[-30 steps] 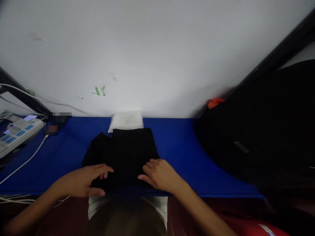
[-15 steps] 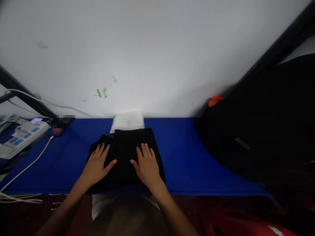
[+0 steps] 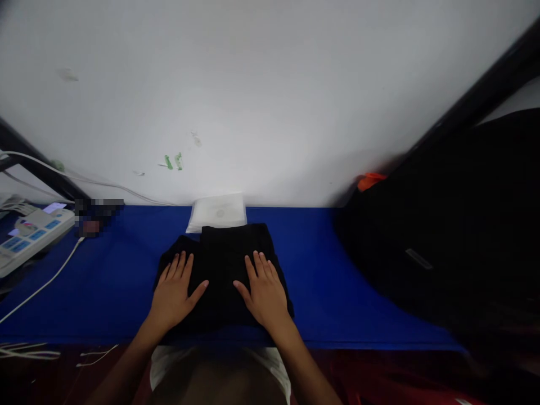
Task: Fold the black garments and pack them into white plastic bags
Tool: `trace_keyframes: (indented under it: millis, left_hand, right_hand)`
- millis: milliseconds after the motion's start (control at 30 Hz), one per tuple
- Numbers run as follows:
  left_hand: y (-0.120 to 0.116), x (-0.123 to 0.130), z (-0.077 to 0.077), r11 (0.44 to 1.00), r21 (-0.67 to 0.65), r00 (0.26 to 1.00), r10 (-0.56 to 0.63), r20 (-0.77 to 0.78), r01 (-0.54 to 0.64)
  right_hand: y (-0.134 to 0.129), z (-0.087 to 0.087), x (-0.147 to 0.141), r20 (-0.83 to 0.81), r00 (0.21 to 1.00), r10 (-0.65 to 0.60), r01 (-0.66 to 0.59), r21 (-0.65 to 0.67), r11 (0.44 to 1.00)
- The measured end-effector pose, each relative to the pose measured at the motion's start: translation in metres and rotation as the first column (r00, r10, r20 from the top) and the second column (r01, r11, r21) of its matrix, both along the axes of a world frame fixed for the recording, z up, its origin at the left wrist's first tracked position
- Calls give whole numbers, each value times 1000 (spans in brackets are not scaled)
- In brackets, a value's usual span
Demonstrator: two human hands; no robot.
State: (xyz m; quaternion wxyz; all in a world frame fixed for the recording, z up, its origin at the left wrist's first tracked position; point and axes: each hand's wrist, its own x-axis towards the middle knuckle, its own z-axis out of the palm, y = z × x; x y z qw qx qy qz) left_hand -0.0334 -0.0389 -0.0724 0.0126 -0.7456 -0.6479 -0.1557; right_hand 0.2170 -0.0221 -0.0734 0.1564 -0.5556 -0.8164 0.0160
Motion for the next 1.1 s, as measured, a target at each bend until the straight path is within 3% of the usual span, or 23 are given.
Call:
trace_keyframes:
  millis: [233,367,567,633,733,1100]
  left_hand:
    - [1,4,2,999,-35,998,18,-56,-20]
    - [-3,13,11,997,-31,995,66,-75,-69]
    - [8,40,30,988,21,988,-149,-26,150]
    - [17,45,30,983,-10,983,-182,-31,181]
    - [25,45,23,990,-56,990,-135,-45,132]
    - [22,39,12,995,-78,998,-58,-29,56]
  right_hand:
    - [1,-1,0,35,999,-28,29,-22,999]
    - [0,0,-2,27,999,-46,48,-49,998]
    - [-1,1,-2,32,999,-45,46,-36,998]
    - [-1,1,-3,30,998,-47,48,-30,998]
    - [-2,-1,-3,10,999,-49,49,-25,999]
    - [-2,0,-7,18,997,-76,77,-29,997]
